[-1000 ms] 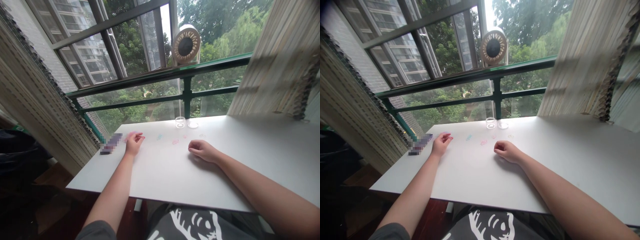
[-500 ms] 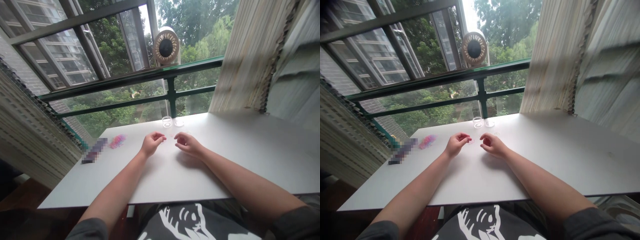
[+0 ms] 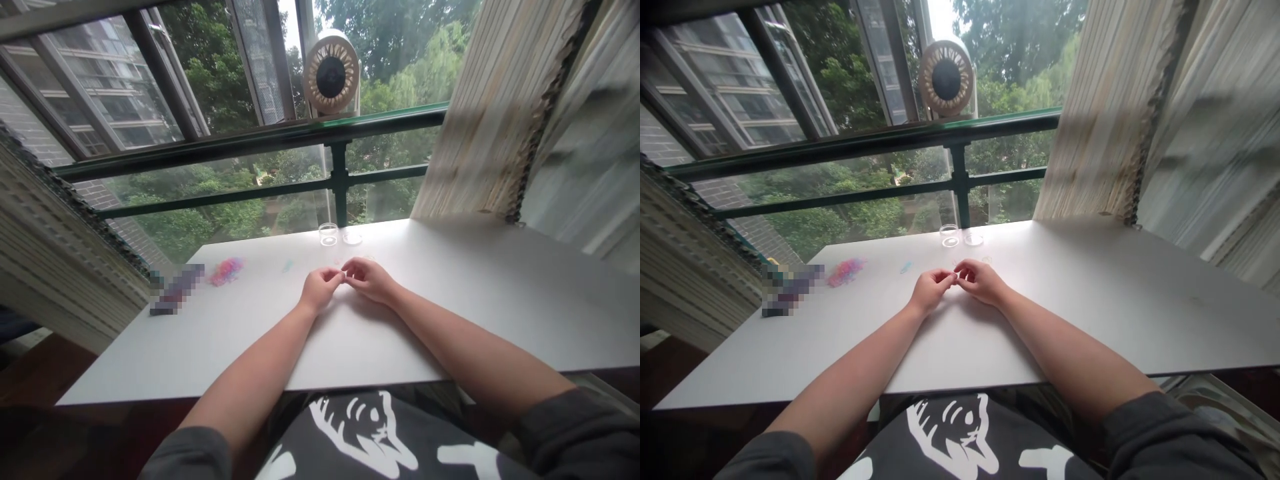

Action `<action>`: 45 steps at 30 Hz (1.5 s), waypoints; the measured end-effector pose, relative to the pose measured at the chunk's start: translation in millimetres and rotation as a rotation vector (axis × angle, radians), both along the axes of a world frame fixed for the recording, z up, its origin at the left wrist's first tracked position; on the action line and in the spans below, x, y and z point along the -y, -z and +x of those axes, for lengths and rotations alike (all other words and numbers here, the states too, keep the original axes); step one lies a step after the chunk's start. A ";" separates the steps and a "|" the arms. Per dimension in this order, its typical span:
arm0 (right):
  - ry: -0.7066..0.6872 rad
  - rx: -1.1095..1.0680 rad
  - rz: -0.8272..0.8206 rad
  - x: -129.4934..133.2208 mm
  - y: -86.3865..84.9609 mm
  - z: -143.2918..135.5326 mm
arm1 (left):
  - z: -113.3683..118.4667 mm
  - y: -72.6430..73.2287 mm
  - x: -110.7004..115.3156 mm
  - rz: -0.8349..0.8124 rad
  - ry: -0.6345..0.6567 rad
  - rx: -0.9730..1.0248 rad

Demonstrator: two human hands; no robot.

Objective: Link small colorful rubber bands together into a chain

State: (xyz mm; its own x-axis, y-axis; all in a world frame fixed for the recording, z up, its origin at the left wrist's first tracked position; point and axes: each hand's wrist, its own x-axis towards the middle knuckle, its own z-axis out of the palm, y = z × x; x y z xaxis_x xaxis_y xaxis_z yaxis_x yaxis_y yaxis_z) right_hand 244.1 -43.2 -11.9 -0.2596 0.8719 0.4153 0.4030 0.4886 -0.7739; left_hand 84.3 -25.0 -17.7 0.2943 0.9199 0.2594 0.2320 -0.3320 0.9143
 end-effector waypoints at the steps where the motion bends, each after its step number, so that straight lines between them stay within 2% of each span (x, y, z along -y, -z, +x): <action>1: 0.002 -0.003 -0.002 0.1 -0.1 -0.6 | -1.1 -0.4 0.2 0.012 0.008 -0.018; 12: 0.038 0.030 -0.036 -1.6 -0.8 2.8 | -5.9 -3.7 2.3 -0.011 0.098 -0.108; 24: 0.023 0.105 -0.055 0.3 -0.5 3.5 | -8.1 -3.7 2.6 0.075 0.194 -0.123; 35: -0.012 0.142 -0.053 0.1 -2.4 3.8 | -15.9 3.2 -10.8 0.126 0.075 -0.145; 45: -0.051 0.136 -0.070 0.1 -2.2 3.9 | -14.7 -3.1 -2.0 0.117 0.194 -0.242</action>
State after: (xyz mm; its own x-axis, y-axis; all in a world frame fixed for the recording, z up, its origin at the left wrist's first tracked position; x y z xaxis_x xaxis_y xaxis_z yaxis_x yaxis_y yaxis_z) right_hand 248.0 -43.3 -9.7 -0.3539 0.8819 0.3116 0.4825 0.4575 -0.7469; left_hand 69.6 -23.0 -14.6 0.5273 0.8087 0.2607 0.3600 -0.4906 0.7935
